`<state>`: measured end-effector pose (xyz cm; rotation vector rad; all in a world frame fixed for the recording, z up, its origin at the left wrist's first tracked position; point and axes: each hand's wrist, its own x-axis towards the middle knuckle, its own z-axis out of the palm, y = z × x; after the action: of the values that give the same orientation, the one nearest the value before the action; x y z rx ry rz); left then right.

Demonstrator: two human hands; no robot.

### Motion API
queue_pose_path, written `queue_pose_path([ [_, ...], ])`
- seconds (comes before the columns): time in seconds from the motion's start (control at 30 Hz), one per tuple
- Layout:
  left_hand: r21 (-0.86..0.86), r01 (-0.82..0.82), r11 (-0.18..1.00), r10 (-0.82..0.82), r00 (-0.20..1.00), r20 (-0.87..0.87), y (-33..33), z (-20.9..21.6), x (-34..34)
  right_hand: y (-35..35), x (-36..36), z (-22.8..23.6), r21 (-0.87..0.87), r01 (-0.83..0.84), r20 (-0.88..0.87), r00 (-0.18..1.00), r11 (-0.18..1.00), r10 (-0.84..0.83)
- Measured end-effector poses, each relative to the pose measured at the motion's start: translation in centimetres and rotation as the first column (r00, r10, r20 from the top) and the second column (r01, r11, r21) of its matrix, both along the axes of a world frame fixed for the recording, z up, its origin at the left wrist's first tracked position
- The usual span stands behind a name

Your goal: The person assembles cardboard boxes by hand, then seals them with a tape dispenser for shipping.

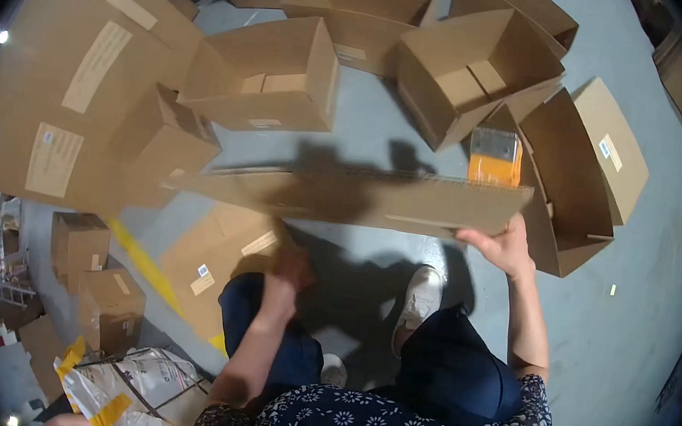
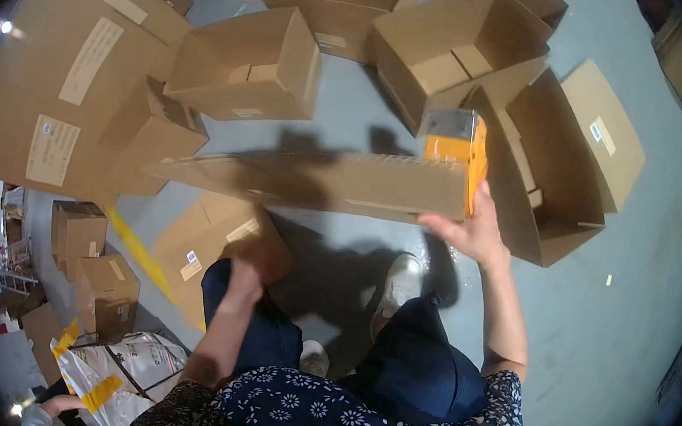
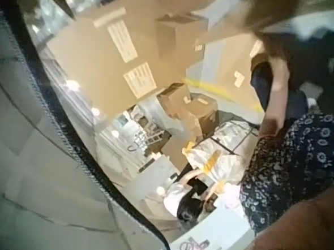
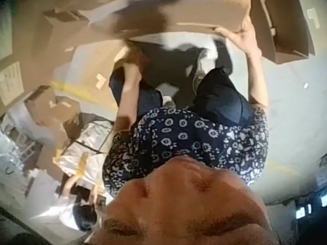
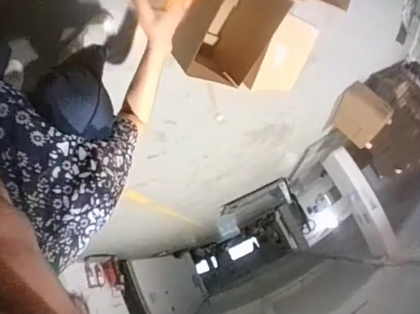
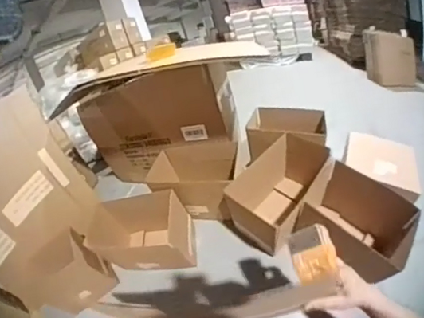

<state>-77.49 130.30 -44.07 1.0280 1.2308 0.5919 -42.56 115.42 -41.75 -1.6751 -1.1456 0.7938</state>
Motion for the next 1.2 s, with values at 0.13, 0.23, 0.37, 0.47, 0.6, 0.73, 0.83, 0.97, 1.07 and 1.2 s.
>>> queue_pose_path([
  [0.13, 0.893, 0.370, 0.255, 0.222, 0.877, -0.427, 6.4, 9.1, 6.0, -1.1, 1.4, -1.6, 0.043, 0.308, 0.402, 0.866, 0.950, -0.299],
  [0.23, 0.742, 0.669, -0.023, 0.163, 0.735, -0.658, 11.1, 11.1, 8.1, -1.8, 1.3, -1.9, 0.120, 0.341, 0.627, 0.702, 0.932, -0.338],
  [0.37, 0.739, 0.670, -0.069, -0.154, 0.725, -0.672, 13.1, 10.4, 10.0, -3.5, 0.2, -1.4, 0.155, 0.648, 0.548, 0.571, 0.745, -0.611],
  [0.47, 0.790, 0.604, -0.102, -0.248, 0.754, -0.608, 12.2, 9.2, 10.5, -4.5, -1.1, 1.4, 0.015, 0.751, 0.231, 0.639, 0.660, -0.734],
  [0.6, 0.847, 0.529, 0.056, -0.342, 0.807, -0.481, 10.9, 9.6, 11.5, -6.1, -3.4, 1.3, 0.094, 0.875, -0.194, 0.483, 0.474, -0.854],
  [0.73, 0.637, 0.703, 0.316, -0.527, 0.689, -0.498, 10.3, 11.1, 8.1, -4.4, -8.0, 1.7, -0.085, 0.890, -0.265, 0.413, 0.448, -0.871],
  [0.83, 0.440, 0.745, 0.501, -0.652, 0.660, -0.374, 10.0, 12.3, 7.2, -4.4, -9.4, 1.3, -0.167, 0.837, -0.380, 0.432, 0.520, -0.818],
  [0.97, 0.130, 0.847, 0.516, -0.797, 0.530, -0.292, 11.5, 12.5, 6.5, -3.5, -10.0, 2.1, -0.365, 0.749, -0.462, 0.371, 0.553, -0.806],
  [1.07, -0.068, 0.871, 0.486, -0.865, 0.468, -0.182, 11.9, 12.1, 6.4, -0.8, -10.5, 4.8, -0.498, 0.687, -0.346, 0.401, 0.529, -0.848],
  [1.2, -0.124, 0.902, 0.414, -0.910, 0.405, -0.093, 13.4, 11.9, 6.3, -0.4, -10.4, 3.8, -0.304, 0.789, -0.362, 0.424, 0.535, -0.830],
])
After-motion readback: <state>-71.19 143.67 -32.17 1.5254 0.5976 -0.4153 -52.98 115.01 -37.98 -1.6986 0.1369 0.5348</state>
